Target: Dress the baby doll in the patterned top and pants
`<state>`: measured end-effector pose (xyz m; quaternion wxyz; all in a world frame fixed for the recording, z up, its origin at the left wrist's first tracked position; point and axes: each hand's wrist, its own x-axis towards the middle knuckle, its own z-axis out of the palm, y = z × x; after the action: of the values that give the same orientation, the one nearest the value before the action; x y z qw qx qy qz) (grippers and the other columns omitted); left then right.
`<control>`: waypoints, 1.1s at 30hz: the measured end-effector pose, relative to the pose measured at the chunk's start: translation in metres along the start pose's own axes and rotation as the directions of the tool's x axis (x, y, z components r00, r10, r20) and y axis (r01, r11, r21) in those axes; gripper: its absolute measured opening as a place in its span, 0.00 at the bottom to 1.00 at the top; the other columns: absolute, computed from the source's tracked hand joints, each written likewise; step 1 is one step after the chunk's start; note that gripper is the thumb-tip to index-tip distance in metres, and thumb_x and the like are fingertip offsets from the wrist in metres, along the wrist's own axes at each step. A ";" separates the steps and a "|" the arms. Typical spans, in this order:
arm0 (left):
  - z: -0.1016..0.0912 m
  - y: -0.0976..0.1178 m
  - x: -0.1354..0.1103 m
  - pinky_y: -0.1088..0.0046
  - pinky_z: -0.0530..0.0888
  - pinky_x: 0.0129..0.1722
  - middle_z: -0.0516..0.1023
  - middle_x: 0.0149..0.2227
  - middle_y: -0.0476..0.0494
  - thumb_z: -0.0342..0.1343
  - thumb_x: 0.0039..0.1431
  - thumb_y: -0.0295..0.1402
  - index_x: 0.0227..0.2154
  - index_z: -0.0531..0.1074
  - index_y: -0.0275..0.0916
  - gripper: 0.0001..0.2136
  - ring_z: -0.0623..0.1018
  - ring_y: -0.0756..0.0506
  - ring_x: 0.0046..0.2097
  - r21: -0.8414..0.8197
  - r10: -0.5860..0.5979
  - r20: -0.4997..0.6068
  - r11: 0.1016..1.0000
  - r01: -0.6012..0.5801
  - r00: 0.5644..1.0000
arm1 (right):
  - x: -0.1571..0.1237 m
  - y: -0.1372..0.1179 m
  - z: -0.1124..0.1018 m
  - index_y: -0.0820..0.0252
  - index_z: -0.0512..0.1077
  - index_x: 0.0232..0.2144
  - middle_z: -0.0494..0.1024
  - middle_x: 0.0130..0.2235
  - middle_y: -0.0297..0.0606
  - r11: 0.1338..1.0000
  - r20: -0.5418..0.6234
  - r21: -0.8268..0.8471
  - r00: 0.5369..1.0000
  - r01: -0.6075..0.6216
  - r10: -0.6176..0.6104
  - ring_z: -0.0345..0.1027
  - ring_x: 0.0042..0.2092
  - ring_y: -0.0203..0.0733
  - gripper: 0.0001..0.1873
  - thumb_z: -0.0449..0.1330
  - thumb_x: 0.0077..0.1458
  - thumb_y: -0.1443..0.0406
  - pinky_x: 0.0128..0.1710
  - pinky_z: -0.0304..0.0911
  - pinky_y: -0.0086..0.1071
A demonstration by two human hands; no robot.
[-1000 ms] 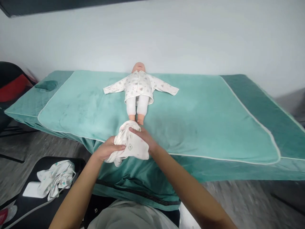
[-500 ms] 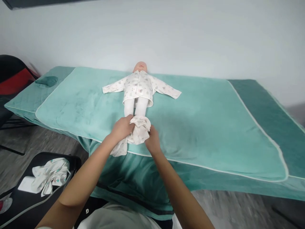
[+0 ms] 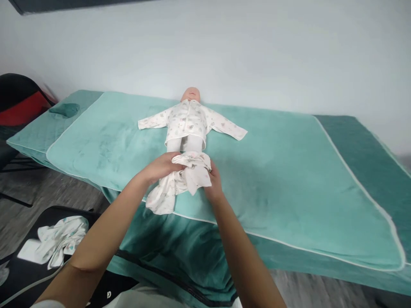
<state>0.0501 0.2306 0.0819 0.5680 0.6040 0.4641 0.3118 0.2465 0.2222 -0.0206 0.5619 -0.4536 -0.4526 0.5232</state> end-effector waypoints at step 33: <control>-0.041 -0.041 0.069 0.76 0.68 0.33 0.74 0.28 0.53 0.72 0.51 0.44 0.31 0.74 0.39 0.16 0.72 0.52 0.32 -0.309 0.207 -0.299 0.903 -0.300 0.931 | 0.124 -0.098 0.059 0.58 0.73 0.30 0.72 0.28 0.31 0.790 0.656 -0.590 0.669 0.165 0.350 0.64 0.31 0.37 0.18 0.68 0.53 0.50 0.30 0.56 0.31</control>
<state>0.0305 0.3074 0.0383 0.5547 0.5031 0.3883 0.5372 0.2116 0.3445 0.0901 0.1253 -0.3809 -0.7565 0.5166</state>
